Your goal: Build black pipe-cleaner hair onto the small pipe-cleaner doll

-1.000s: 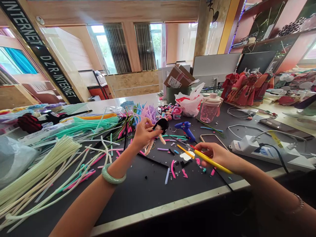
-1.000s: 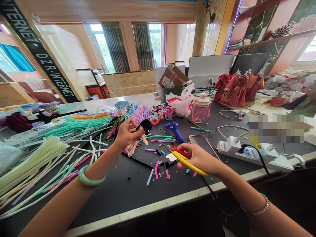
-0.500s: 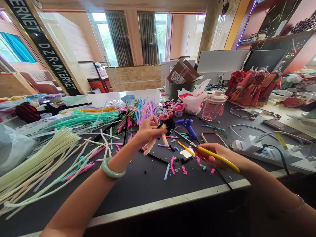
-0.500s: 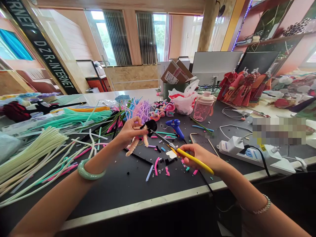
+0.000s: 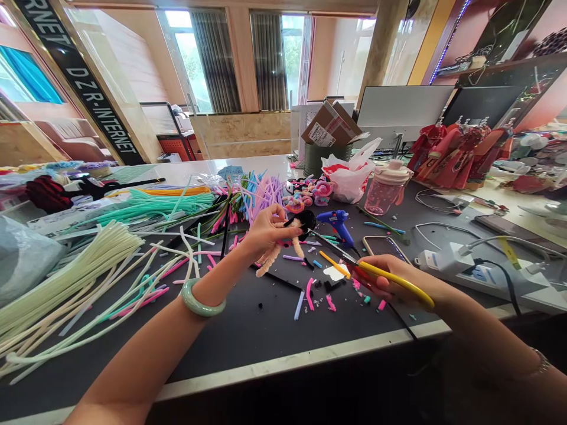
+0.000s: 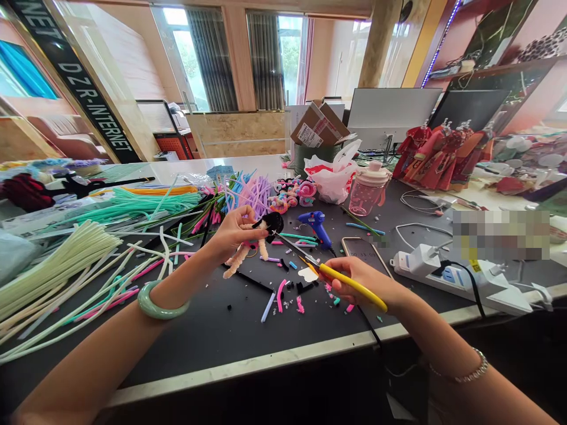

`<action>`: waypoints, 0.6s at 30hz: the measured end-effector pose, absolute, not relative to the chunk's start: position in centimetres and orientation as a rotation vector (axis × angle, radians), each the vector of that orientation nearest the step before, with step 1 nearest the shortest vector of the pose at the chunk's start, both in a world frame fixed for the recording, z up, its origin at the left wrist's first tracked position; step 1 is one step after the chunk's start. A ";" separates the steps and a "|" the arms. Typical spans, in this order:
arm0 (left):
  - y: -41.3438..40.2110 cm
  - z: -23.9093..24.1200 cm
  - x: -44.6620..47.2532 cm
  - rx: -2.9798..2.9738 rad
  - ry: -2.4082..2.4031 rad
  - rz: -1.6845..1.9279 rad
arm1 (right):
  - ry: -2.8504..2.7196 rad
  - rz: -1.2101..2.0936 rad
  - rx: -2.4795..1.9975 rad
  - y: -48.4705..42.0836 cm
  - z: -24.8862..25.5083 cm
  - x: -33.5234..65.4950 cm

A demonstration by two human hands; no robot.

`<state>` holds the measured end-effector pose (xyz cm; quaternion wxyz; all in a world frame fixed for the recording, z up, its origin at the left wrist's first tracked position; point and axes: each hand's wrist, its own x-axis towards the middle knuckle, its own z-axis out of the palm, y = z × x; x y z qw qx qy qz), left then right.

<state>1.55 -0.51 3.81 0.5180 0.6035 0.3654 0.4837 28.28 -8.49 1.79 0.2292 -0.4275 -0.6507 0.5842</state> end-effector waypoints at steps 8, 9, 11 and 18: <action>-0.7 3.6 1.6 1.495 0.885 1.135 | -1.803 1.628 -1.103 -8.5 1.6 27.9; -0.8 3.7 1.7 1.495 0.881 1.139 | -1.795 1.629 -1.104 -8.5 1.4 27.9; -1.0 3.8 1.8 1.489 0.878 1.151 | -1.786 1.620 -1.108 -8.5 1.1 27.9; -1.3 3.9 2.2 1.440 0.873 1.160 | -1.804 1.547 -1.140 -8.8 0.6 27.6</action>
